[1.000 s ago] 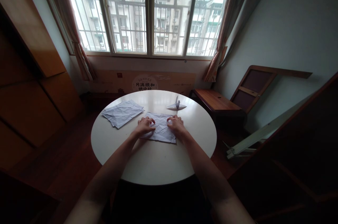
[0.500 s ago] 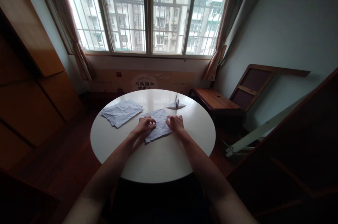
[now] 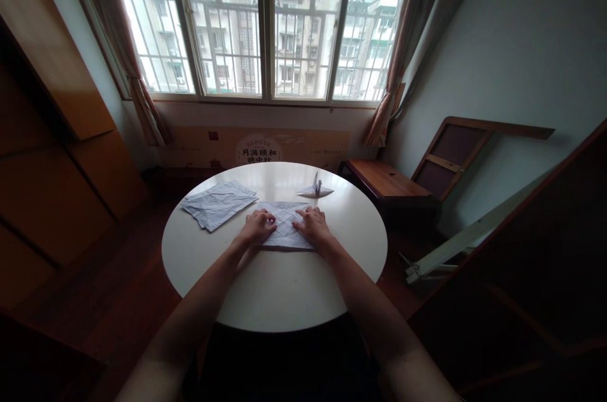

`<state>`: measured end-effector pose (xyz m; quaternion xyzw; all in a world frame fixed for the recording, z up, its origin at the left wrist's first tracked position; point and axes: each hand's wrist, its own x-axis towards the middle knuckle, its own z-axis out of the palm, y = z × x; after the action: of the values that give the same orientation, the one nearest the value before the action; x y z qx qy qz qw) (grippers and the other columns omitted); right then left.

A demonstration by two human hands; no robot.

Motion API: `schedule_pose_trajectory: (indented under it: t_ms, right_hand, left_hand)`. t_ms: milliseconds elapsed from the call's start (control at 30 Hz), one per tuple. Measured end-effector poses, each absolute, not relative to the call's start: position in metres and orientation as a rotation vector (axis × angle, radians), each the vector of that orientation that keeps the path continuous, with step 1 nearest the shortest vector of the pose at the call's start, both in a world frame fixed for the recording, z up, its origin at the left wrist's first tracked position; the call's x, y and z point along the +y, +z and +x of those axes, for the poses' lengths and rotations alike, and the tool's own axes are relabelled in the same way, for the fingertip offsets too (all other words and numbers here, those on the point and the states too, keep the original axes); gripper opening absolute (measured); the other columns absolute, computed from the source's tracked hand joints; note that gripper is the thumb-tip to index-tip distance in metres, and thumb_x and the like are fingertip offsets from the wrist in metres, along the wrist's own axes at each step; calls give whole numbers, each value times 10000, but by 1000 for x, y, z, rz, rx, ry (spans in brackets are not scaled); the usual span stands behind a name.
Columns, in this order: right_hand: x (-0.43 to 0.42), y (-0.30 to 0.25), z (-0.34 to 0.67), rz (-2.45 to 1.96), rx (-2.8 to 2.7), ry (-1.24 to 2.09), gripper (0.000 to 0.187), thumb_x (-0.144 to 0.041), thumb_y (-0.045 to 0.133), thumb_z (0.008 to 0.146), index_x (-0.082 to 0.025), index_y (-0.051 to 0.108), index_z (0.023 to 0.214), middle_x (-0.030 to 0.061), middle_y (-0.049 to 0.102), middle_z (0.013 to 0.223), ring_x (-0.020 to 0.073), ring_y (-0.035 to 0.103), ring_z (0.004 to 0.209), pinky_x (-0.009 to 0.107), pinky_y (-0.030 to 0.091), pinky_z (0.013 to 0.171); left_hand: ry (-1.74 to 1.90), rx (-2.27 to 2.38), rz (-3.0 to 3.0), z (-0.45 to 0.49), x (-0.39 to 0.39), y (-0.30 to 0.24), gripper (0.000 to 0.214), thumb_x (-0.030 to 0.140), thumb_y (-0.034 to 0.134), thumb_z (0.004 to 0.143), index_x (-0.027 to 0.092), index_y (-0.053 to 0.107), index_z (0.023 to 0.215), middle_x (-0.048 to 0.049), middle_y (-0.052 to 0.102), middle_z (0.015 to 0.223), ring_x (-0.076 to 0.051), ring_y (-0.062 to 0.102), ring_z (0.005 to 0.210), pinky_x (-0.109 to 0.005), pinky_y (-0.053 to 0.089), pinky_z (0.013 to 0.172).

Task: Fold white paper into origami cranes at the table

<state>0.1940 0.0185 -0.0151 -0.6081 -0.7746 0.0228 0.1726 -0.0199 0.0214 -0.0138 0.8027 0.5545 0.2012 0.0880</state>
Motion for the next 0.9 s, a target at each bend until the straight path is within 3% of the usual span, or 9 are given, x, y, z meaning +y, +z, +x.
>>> schedule_pose_trajectory:
  t_ms: [233, 900]
  right_hand:
    - [19, -18, 192, -1570, -2285, 242, 382, -466, 594, 829, -315, 652, 1175, 74, 521, 1219, 263, 429, 1149, 390, 296, 989]
    - [29, -16, 202, -1937, -2064, 272, 380, -391, 600, 783, -319, 642, 1153, 84, 513, 1257, 301, 446, 1133, 424, 339, 944]
  left_hand:
    - [566, 1511, 2443, -20, 25, -18, 269, 428, 627, 792, 270, 704, 996, -37, 629, 1078, -257, 542, 1069, -393, 372, 948]
    - [530, 1534, 2414, -18, 21, -14, 258, 398, 621, 795, 281, 696, 1012, -38, 616, 1079, -258, 523, 1091, -388, 361, 951]
